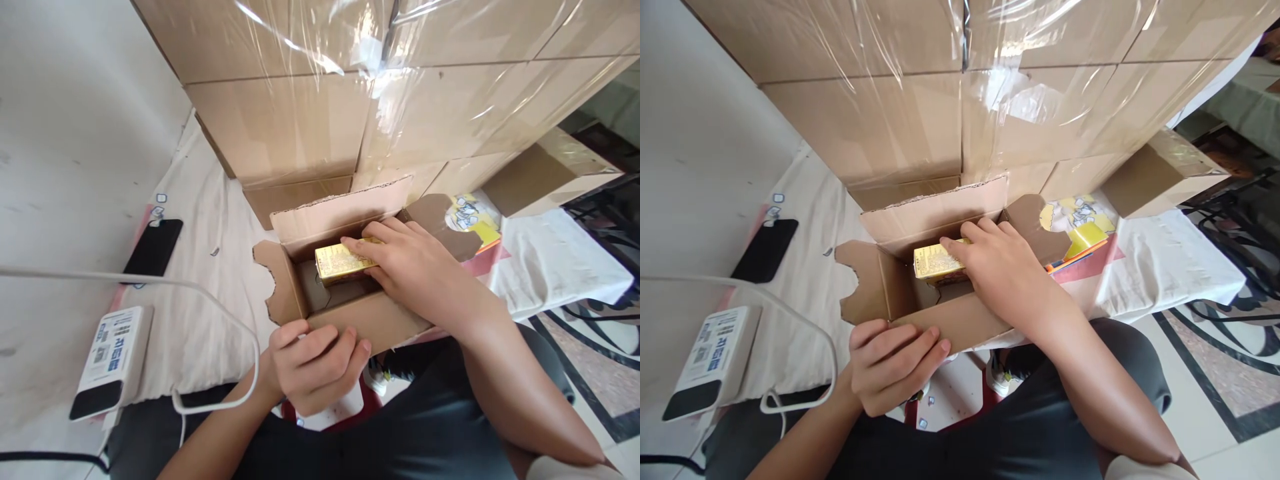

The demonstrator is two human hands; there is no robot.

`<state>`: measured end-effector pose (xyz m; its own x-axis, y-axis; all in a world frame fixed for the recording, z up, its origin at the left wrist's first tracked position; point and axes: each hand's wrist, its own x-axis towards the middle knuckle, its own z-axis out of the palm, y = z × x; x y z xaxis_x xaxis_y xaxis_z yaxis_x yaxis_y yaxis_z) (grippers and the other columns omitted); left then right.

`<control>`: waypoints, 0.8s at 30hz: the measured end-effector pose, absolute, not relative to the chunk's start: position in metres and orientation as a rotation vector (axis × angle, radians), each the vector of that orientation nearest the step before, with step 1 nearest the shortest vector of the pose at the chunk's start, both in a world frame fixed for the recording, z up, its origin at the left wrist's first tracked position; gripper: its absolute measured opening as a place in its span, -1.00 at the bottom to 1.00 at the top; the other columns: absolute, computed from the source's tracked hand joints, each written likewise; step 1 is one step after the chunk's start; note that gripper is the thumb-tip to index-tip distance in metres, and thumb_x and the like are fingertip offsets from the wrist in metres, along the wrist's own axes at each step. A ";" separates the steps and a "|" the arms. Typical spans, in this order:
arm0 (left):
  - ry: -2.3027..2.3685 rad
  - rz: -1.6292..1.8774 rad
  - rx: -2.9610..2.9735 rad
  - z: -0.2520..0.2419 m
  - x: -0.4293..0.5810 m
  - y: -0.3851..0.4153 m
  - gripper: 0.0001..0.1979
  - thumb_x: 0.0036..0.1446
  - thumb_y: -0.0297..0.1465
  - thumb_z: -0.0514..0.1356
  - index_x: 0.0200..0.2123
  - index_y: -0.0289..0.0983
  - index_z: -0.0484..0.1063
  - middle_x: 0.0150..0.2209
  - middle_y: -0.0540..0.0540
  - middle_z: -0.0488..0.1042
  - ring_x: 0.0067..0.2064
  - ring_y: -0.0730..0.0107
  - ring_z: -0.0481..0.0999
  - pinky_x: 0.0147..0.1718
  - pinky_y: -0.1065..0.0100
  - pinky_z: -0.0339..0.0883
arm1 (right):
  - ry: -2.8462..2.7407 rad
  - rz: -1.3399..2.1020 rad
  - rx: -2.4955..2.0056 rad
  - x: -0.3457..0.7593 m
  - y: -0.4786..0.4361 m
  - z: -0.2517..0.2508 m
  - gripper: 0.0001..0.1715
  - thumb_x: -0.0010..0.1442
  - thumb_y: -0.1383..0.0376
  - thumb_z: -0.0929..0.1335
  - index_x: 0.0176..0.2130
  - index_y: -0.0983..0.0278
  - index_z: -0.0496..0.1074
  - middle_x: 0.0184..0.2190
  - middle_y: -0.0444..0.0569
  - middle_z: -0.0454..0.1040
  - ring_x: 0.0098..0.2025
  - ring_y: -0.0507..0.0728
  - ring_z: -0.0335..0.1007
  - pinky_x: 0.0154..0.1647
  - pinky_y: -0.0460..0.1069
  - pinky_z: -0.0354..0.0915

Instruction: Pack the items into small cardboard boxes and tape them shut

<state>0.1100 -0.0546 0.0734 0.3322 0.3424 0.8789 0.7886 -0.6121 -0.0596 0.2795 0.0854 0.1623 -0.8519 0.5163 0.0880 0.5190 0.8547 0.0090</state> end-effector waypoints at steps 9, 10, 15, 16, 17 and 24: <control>-1.050 -1.293 -2.083 0.076 0.111 -0.048 -0.88 0.12 -0.54 0.35 -0.35 -0.19 0.62 -0.30 0.08 0.66 -0.30 0.46 0.52 -0.26 0.24 0.22 | -2.950 -0.096 -0.891 0.283 0.084 0.164 -0.44 0.34 0.48 0.26 0.25 0.19 0.40 -0.08 0.08 0.50 0.00 0.28 0.36 -0.05 0.12 0.25; -1.053 -1.293 -2.073 0.078 0.112 -0.047 -0.88 0.14 -0.54 0.34 -0.35 -0.20 0.62 -0.31 0.10 0.66 -0.31 0.48 0.52 -0.27 0.24 0.22 | -2.951 -0.086 -0.898 0.283 0.084 0.164 -0.44 0.34 0.48 0.26 0.25 0.19 0.40 -0.08 0.08 0.50 0.00 0.27 0.36 -0.05 0.12 0.26; -1.022 -1.245 -2.056 0.083 0.111 -0.044 -0.81 0.19 -0.54 0.29 -0.41 -0.16 0.61 -0.35 0.15 0.66 -0.33 0.55 0.52 -0.31 0.26 0.22 | -2.936 -0.012 -0.931 0.281 0.087 0.161 -0.43 0.33 0.48 0.26 0.26 0.17 0.40 -0.05 0.07 0.49 0.01 0.27 0.37 -0.02 0.13 0.29; -1.019 -1.246 -2.053 0.083 0.111 -0.043 -0.81 0.19 -0.54 0.29 -0.41 -0.15 0.61 -0.35 0.15 0.66 -0.33 0.55 0.52 -0.31 0.27 0.22 | -2.930 0.003 -0.941 0.280 0.088 0.160 -0.43 0.33 0.47 0.26 0.26 0.17 0.40 -0.05 0.07 0.49 0.02 0.27 0.37 -0.01 0.13 0.29; -1.017 -1.243 -2.054 0.083 0.110 -0.042 -0.81 0.19 -0.54 0.29 -0.41 -0.15 0.61 -0.35 0.14 0.66 -0.33 0.54 0.53 -0.31 0.27 0.22 | -2.922 0.023 -0.952 0.279 0.089 0.160 -0.43 0.32 0.47 0.27 0.25 0.16 0.41 -0.05 0.07 0.49 0.02 0.27 0.37 0.00 0.14 0.29; -0.973 -1.203 -2.045 0.082 0.106 -0.041 -0.80 0.20 -0.57 0.27 -0.39 -0.18 0.60 -0.33 0.14 0.66 -0.31 0.56 0.53 -0.24 0.26 0.22 | -2.889 0.174 -0.999 0.275 0.100 0.154 -0.38 0.29 0.47 0.30 0.27 0.12 0.40 0.00 0.05 0.49 0.08 0.28 0.36 0.07 0.18 0.29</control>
